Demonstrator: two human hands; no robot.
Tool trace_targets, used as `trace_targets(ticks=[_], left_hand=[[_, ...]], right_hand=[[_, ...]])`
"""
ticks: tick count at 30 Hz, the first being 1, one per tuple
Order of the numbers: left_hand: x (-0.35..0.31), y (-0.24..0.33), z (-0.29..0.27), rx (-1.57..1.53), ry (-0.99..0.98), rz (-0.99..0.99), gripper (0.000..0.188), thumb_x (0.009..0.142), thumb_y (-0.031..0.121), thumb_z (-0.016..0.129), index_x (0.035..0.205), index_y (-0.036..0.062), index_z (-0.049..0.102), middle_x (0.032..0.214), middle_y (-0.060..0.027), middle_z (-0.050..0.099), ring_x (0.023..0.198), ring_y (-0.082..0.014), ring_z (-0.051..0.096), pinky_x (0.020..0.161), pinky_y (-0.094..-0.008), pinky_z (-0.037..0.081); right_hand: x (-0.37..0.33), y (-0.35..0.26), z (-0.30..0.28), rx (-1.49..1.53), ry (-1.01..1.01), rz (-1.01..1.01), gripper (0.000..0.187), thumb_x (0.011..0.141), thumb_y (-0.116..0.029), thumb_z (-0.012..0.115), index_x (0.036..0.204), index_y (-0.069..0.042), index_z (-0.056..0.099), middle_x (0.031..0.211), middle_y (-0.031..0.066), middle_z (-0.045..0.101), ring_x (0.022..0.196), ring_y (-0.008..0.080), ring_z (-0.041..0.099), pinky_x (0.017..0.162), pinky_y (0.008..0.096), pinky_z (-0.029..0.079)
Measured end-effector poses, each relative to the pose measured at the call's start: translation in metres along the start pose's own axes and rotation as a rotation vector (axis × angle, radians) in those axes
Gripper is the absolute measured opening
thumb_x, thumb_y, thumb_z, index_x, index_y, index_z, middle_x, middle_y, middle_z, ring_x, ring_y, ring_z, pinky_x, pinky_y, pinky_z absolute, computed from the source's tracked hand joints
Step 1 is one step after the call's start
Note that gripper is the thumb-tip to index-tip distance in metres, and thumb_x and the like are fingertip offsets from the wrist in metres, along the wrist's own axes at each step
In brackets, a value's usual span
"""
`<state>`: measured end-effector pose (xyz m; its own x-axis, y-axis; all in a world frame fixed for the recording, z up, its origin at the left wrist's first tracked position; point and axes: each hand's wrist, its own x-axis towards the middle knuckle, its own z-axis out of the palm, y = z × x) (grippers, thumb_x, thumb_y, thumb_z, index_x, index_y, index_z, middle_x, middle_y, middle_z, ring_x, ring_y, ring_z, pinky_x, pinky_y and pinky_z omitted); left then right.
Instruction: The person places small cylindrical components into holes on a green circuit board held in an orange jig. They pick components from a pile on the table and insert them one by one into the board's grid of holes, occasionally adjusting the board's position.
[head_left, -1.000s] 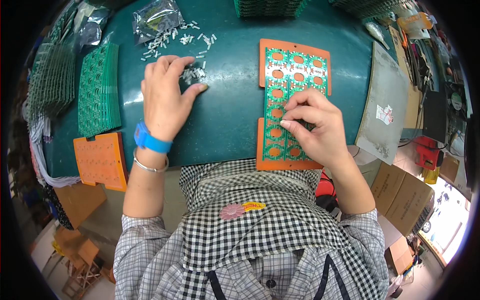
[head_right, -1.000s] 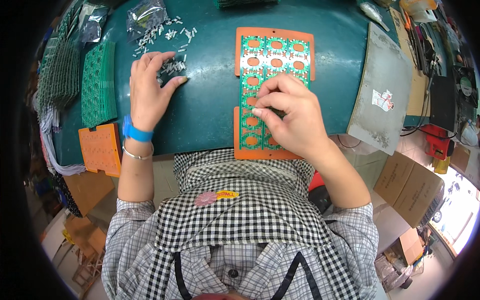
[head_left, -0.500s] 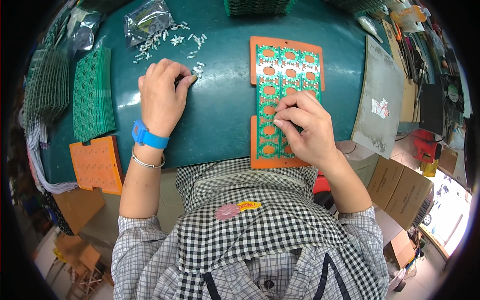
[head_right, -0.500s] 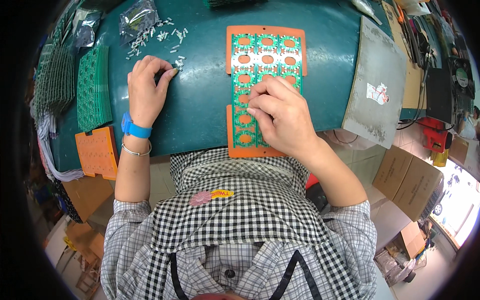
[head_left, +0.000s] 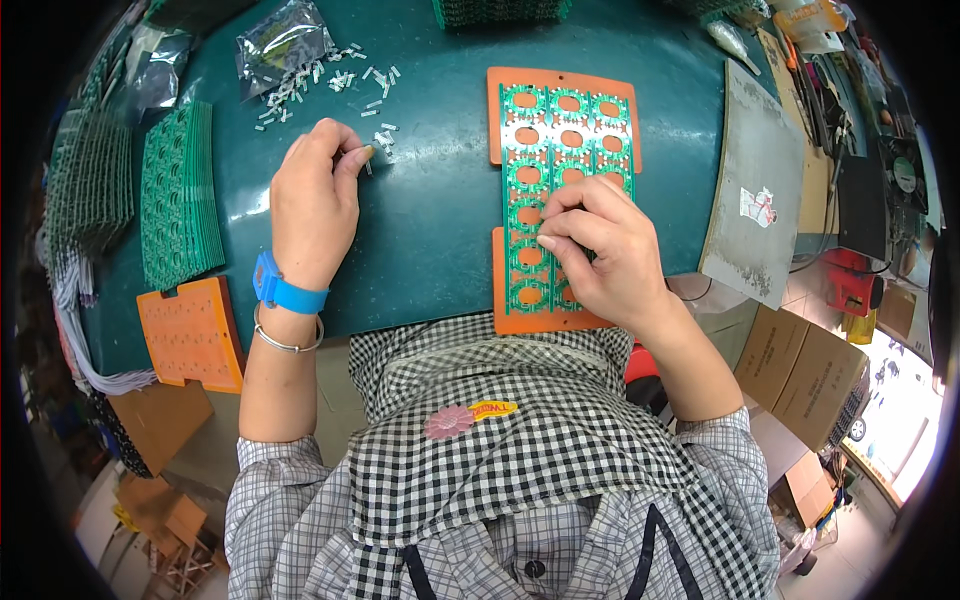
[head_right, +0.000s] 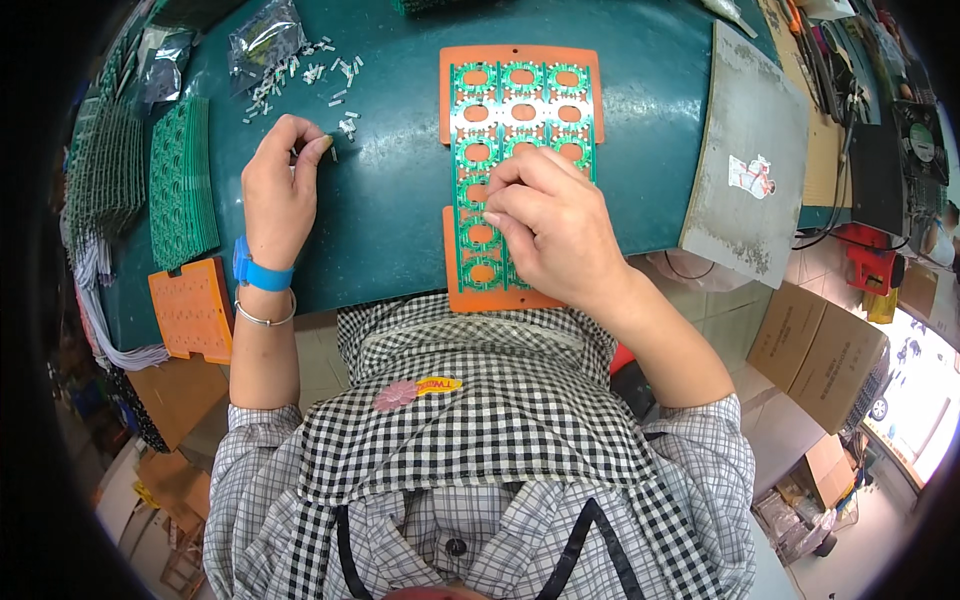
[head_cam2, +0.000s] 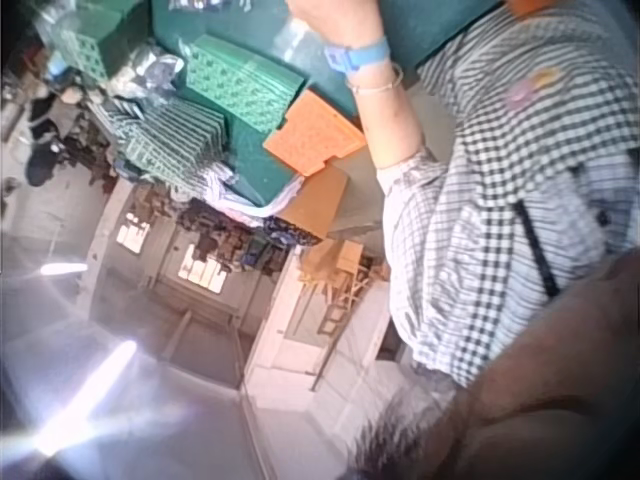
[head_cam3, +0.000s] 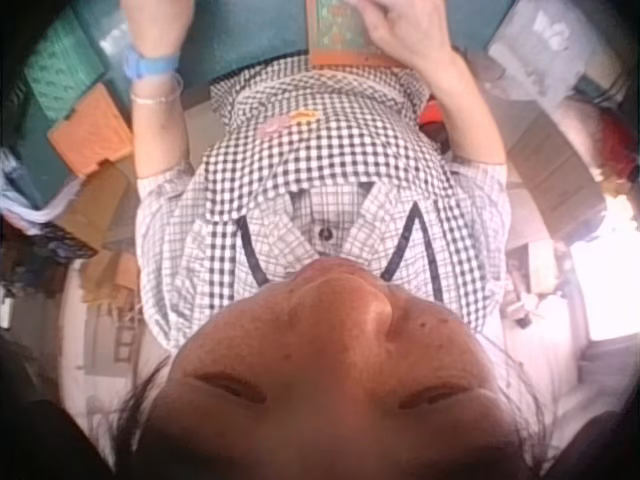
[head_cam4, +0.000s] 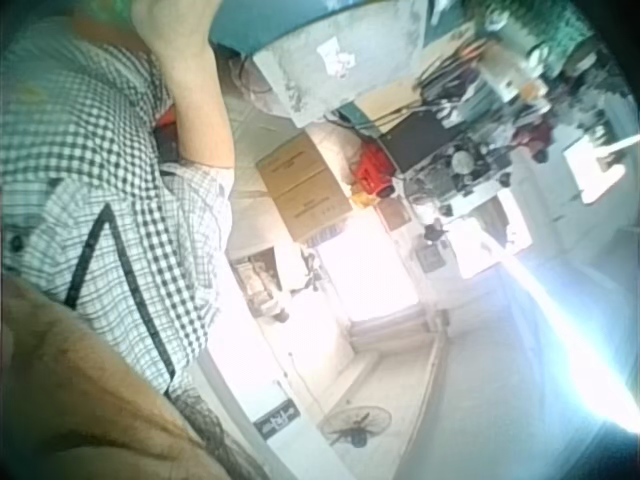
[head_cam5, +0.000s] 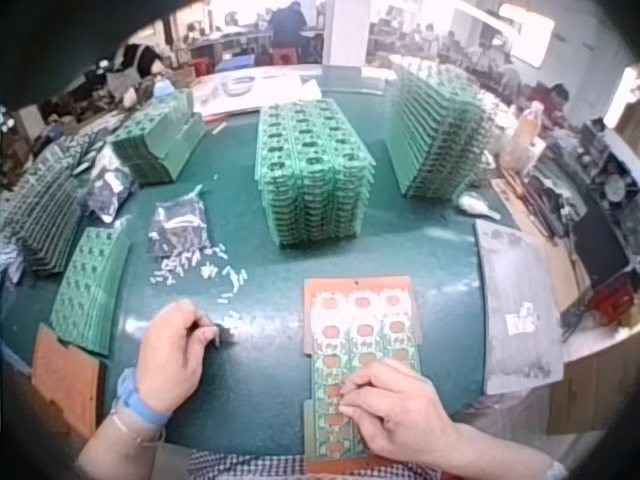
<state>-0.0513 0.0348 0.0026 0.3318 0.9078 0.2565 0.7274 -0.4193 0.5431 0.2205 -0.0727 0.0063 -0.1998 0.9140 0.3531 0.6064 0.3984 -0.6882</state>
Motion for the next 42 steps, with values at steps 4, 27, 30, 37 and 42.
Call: trace_targets(ticks=[4,27,30,37,42], left_hand=[[-0.005,0.02,-0.004,-0.204,-0.046,-0.12,0.009,0.095,0.003,0.066,0.104,0.0018,0.068,0.088,-0.0052,0.068,0.079,-0.0114,0.062,0.072,-0.027,0.051],[-0.035,0.058,0.001,-1.182,-0.39,-0.401,0.011,0.099,0.007,0.065,0.108,-0.0004,0.063,0.099,-0.0083,0.07,0.087,-0.012,0.065,0.079,-0.026,0.054],[-0.035,0.061,0.001,-1.189,-0.381,-0.429,0.017,0.098,0.005,0.066,0.113,-0.0021,0.065,0.098,-0.008,0.071,0.085,-0.0116,0.065,0.078,-0.0258,0.054],[-0.041,0.065,0.007,-1.236,-0.36,-0.537,0.018,0.095,0.002,0.068,0.113,-0.0023,0.071,0.093,-0.0093,0.075,0.07,-0.0099,0.064,0.064,-0.0214,0.05],[-0.045,0.069,0.012,-1.379,-0.406,-0.63,0.02,0.094,0.001,0.068,0.114,0.0,0.071,0.088,-0.0069,0.073,0.066,-0.0085,0.06,0.056,-0.0199,0.04]], right_hand=[[0.002,-0.004,0.005,-0.081,0.031,-0.066,0.017,0.069,0.007,0.074,0.081,-0.001,0.066,0.09,0.0069,0.064,0.081,0.0254,0.064,0.066,0.0364,0.051],[0.003,0.002,0.002,-0.005,-0.073,-0.003,0.017,0.071,0.007,0.072,0.086,0.0,0.069,0.092,0.0081,0.064,0.079,0.0264,0.067,0.062,0.0363,0.054],[0.004,0.001,0.001,-0.017,-0.097,0.008,0.016,0.072,0.008,0.071,0.085,0.001,0.069,0.092,0.0082,0.064,0.08,0.0265,0.067,0.065,0.0364,0.055],[0.005,-0.007,-0.003,-0.165,-0.159,-0.118,0.02,0.067,0.003,0.075,0.086,0.0,0.069,0.094,0.0069,0.065,0.087,0.0261,0.066,0.073,0.0371,0.055],[0.019,-0.032,-0.013,-0.018,-0.06,-0.127,0.028,0.063,-0.004,0.08,0.088,-0.001,0.068,0.096,0.0051,0.065,0.085,0.0263,0.064,0.071,0.0368,0.053]])
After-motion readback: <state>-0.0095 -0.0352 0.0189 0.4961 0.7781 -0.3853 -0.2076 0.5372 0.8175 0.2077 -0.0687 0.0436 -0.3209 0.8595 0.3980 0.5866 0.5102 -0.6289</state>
